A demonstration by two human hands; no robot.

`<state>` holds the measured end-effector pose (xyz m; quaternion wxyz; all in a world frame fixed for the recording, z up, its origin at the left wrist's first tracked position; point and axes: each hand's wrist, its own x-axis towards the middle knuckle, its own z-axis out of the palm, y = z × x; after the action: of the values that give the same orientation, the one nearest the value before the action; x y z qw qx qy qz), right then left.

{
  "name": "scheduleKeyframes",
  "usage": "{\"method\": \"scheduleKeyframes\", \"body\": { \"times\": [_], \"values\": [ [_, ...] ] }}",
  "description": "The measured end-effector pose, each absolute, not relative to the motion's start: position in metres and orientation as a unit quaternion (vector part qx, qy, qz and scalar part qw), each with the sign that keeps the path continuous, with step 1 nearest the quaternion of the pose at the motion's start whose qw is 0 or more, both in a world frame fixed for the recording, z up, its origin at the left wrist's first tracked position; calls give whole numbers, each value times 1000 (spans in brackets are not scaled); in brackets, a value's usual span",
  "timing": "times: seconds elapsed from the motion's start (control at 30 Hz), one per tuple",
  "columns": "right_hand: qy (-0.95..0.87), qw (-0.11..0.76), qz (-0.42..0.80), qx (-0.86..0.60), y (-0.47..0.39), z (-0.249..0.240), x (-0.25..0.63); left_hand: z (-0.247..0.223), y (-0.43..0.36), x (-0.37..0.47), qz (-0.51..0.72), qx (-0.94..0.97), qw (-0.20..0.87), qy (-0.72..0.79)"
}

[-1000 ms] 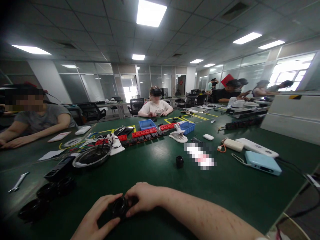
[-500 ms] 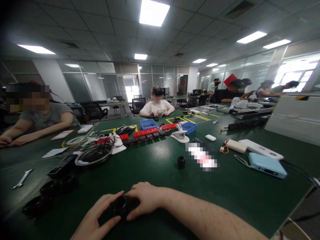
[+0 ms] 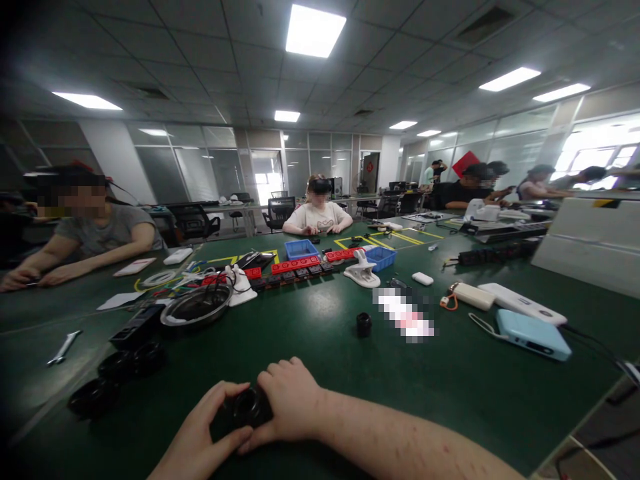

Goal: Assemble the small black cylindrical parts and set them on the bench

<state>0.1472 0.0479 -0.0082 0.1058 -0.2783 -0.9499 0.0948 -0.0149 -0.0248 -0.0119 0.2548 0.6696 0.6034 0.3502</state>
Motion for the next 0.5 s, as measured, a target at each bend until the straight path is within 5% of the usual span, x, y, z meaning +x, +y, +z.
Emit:
{"method": "scheduleKeyframes", "body": {
  "times": [0.3,0.5],
  "values": [
    [-952,47,255,-161,72,-2,159,-6,-29,-17,331,705,266,568],
    [-940,71,147,-298,47,-6,144,-10,-29,-12,346,675,248,602]
  ]
}}
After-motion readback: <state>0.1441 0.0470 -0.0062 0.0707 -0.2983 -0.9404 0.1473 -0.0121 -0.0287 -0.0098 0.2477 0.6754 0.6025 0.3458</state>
